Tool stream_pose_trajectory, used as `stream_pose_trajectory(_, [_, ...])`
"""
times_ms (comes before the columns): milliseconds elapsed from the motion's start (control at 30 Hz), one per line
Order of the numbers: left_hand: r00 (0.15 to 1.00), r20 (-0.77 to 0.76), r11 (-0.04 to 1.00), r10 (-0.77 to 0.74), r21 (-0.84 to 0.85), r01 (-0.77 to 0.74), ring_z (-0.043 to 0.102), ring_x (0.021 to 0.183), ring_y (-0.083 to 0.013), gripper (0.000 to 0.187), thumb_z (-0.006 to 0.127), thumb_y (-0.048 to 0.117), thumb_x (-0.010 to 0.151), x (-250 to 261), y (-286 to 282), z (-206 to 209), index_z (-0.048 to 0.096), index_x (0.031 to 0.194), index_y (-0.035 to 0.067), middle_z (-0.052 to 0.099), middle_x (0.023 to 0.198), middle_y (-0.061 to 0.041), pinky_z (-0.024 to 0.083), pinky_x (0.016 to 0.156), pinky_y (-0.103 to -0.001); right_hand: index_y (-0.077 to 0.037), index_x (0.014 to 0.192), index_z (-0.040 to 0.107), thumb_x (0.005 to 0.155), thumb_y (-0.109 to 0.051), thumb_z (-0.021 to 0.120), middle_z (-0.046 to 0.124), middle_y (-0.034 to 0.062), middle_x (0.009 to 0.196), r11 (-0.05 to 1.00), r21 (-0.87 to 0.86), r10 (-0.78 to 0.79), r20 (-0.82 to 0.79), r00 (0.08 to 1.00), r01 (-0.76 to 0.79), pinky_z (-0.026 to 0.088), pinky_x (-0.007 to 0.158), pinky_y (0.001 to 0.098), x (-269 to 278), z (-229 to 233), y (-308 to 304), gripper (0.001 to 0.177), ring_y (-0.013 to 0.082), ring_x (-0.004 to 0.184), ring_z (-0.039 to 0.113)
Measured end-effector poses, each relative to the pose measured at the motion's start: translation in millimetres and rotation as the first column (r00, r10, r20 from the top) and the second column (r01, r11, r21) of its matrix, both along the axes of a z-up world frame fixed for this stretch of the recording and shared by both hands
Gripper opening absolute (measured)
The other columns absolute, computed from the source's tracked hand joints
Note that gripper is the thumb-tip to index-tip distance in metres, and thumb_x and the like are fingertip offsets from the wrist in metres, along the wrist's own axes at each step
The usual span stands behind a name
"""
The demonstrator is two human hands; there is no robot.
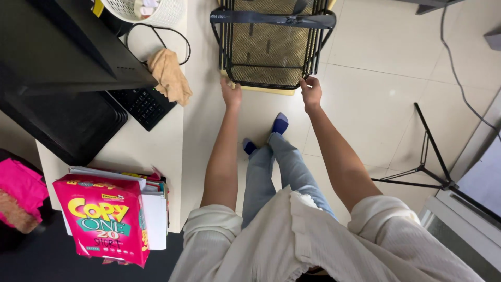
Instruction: The person assembles a black wire mesh shelving unit. They attach mesh trays to the frame, move the unit to a yellow stool, and then return it to the desk area. The person handles the frame, trays, and a screwdriver during the process.
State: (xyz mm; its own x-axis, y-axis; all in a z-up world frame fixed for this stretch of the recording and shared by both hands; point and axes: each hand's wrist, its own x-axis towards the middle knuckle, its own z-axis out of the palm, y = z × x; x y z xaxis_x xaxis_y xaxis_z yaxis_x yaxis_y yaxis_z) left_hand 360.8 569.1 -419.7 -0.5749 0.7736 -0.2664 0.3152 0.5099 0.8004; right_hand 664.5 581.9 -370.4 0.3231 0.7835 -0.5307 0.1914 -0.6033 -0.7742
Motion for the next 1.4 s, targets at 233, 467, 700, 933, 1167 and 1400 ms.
stream_pose_trajectory(233, [0.878,0.473,0.994,0.068,0.048,-0.103,0.064,0.087,-0.0136,0.046,0.064,0.009,0.101,-4,14,0,0.05,0.144,0.009,0.066,0.112,-0.005,0.054,0.071,-0.03,0.001,0.104,0.055,0.099,-0.013,0.074,0.063,0.007,0.094,0.978,0.115,-0.161,-0.098,0.982,0.172,0.058,0.06,0.0262,-19,-9,6,0.024,0.0124,0.076,0.065])
stream_pose_trajectory(467, [0.872,0.483,0.997,0.079,-0.045,-0.066,0.066,0.074,-0.0102,0.035,0.056,0.019,0.107,-4,-20,1,0.056,0.141,0.013,0.068,0.093,-0.003,0.056,0.061,-0.026,-0.009,0.145,0.043,0.099,0.007,0.057,0.069,0.0005,0.107,0.97,0.242,0.032,-0.193,0.981,0.016,0.049,0.059,0.023,-19,50,-14,0.051,0.0055,0.073,0.057])
stream_pose_trajectory(700, [0.794,0.605,0.998,0.054,-0.009,-0.061,0.069,0.085,-0.0135,0.031,0.051,0.014,0.108,-12,-91,20,0.055,0.139,0.01,0.069,0.096,-0.005,0.061,0.074,-0.031,-0.007,0.144,0.046,0.099,0.011,0.052,0.072,0.0052,0.11,0.974,0.213,0.115,-0.205,0.972,-0.07,0.054,0.066,0.0245,-19,52,-75,0.049,0.0078,0.078,0.061])
stream_pose_trajectory(933, [0.718,0.687,0.994,0.11,-0.065,-0.091,0.069,0.097,-0.0138,0.029,0.049,0.011,0.108,-24,-169,56,0.055,0.136,0.008,0.07,0.113,-0.002,0.058,0.084,-0.035,-0.002,0.14,0.048,0.098,0.012,0.051,0.072,0.0099,0.109,0.988,0.152,0.079,-0.258,0.963,-0.041,0.057,0.069,0.0264,-32,59,-162,0.045,0.0122,0.078,0.064])
stream_pose_trajectory(1167, [0.71,0.7,0.997,0.074,-0.036,-0.069,0.07,0.096,-0.0184,0.029,0.049,0.013,0.11,-40,-258,93,0.056,0.137,0.004,0.07,0.109,-0.007,0.058,0.085,-0.037,0.001,0.138,0.047,0.096,0.013,0.052,0.071,0.0127,0.109,0.985,0.172,0.08,-0.313,0.946,-0.026,0.056,0.074,0.0287,-45,93,-253,0.044,0.0155,0.082,0.065])
stream_pose_trajectory(1400, [0.823,0.567,0.994,-0.044,0.109,-0.022,0.07,0.096,-0.0159,0.027,0.049,0.015,0.11,-74,-319,212,0.061,0.13,0.001,0.07,0.109,-0.005,0.061,0.081,-0.033,0.003,0.138,0.046,0.095,0.011,0.056,0.071,0.013,0.112,0.972,0.204,0.189,-0.402,0.896,-0.113,0.056,0.086,0.0306,-62,151,-331,0.045,0.018,0.096,0.067])
